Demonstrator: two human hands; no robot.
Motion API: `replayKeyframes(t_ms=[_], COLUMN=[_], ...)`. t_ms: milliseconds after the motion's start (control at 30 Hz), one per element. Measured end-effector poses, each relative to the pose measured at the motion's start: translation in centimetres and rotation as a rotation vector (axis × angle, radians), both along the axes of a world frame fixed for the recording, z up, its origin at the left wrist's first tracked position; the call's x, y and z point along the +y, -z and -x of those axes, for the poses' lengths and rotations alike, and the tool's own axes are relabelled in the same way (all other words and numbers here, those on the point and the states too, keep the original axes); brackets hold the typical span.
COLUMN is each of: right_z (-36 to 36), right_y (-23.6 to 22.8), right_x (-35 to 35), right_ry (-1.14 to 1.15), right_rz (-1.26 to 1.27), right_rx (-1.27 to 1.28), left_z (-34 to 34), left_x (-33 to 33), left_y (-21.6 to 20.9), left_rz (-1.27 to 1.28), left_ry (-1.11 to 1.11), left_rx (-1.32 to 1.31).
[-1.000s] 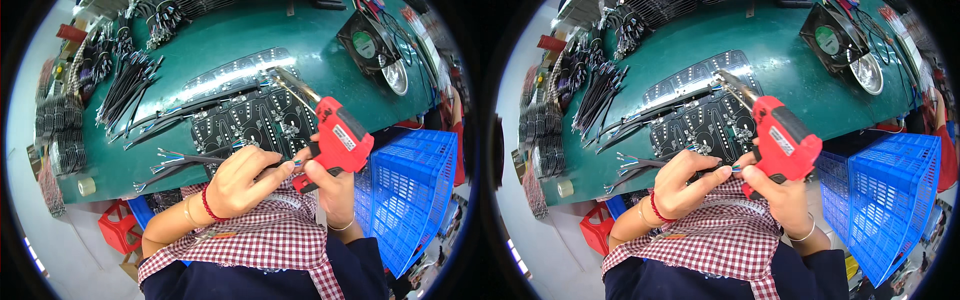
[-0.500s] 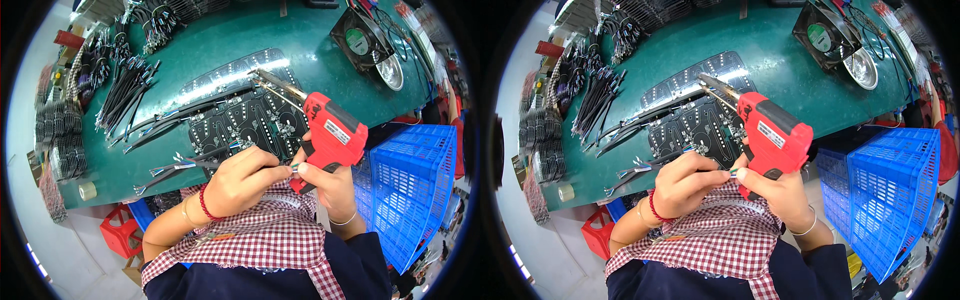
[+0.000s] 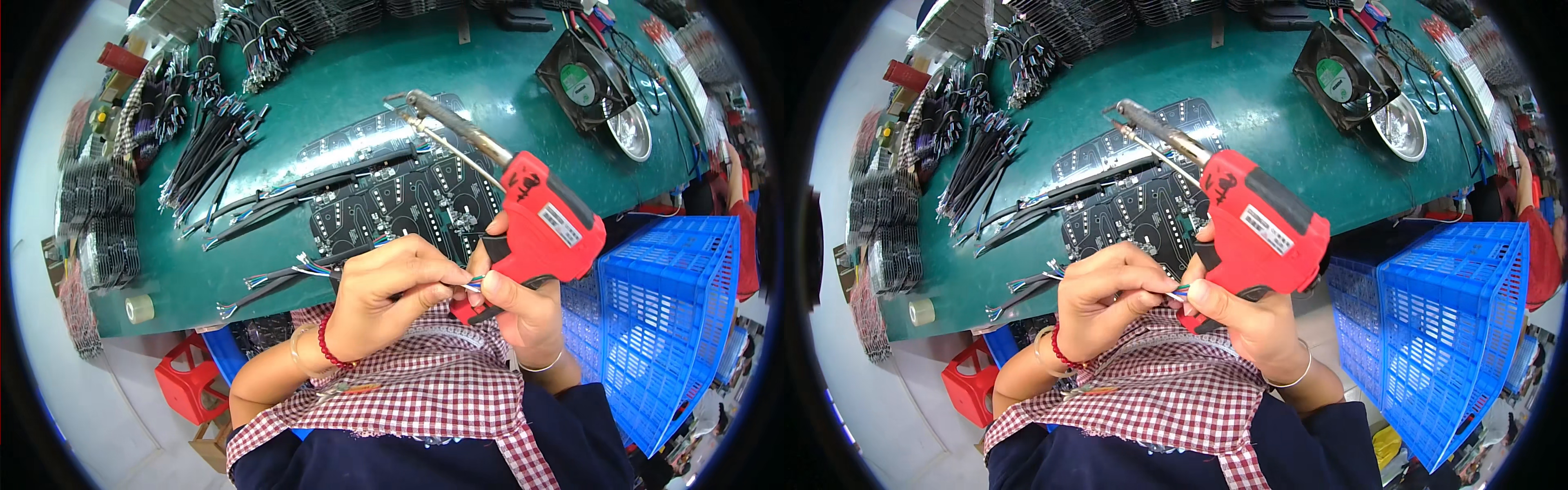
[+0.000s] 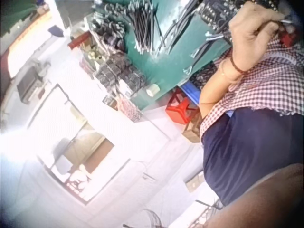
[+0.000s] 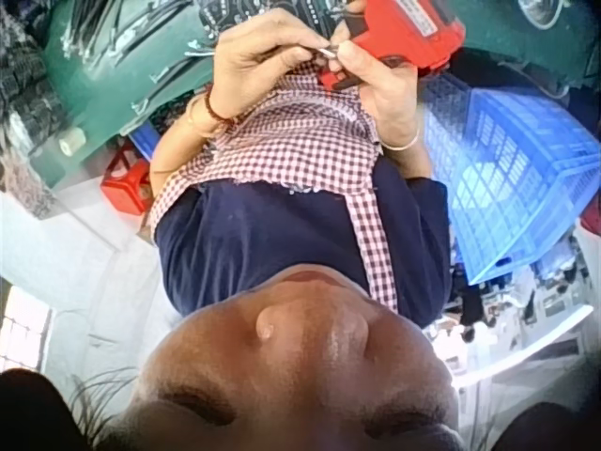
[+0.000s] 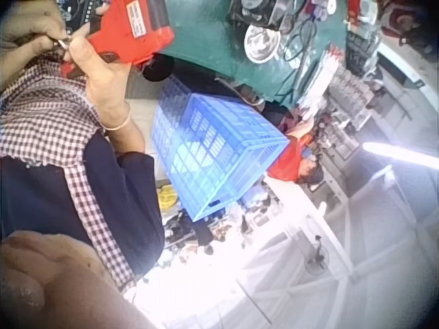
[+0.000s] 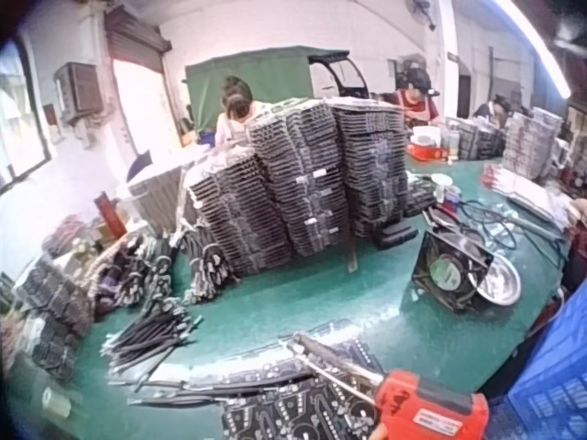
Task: The person solders electrical wires onto LED circuit boards using a soldering iron and solder wire.
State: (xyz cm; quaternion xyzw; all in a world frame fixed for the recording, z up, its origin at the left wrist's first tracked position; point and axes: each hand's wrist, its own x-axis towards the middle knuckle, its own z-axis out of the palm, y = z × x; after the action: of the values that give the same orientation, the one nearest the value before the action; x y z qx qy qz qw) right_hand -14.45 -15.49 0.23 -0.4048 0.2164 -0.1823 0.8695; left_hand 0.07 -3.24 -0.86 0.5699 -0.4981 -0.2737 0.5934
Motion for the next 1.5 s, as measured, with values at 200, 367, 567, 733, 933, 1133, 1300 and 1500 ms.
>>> replayKeyframes(t_ms=[200,367,567,733,933,1133,1300,1500], right_z=[-0.3,-0.3,-0.6,-0.5,1.0,6.1,10.2,11.2], right_y=[0.2,0.8,1.0,1.2,1.1,1.2,2.2,3.7], right_x=[0.0,-0.3,-0.6,-0.8,-2.4,-4.2,-3.7,-2.9], right_ry=[0.036,-0.018,-0.003,0.053,0.19,0.237,0.167,0.113], right_rz=[-0.037,-0.128,-0.233,-0.046,0.031,0.39,0.411,0.49], right_rx=[-0.086,-0.118,-0.145,-0.033,0.075,0.235,0.433,0.45], left_z=[0.1,0.6,0.5,0.6,-0.2,-1.6,-2.0,-3.0], left_x=[-0.1,-0.2,-0.4,-0.3,-1.1,-1.5,-2.7,-3.3], left_y=[0.0,0.8,0.0,-1.6,1.0,4.6,5.1,4.8], left_rz=[-0.052,-0.031,-0.084,-0.005,0.009,-0.148,-0.136,-0.16], left_ry=[0.058,0.185,0.184,0.038,-0.053,-0.032,-0.03,0.04], left_rx=[0.304,0.79,0.651,-0.335,-0.758,-0.817,-0.827,-0.86])
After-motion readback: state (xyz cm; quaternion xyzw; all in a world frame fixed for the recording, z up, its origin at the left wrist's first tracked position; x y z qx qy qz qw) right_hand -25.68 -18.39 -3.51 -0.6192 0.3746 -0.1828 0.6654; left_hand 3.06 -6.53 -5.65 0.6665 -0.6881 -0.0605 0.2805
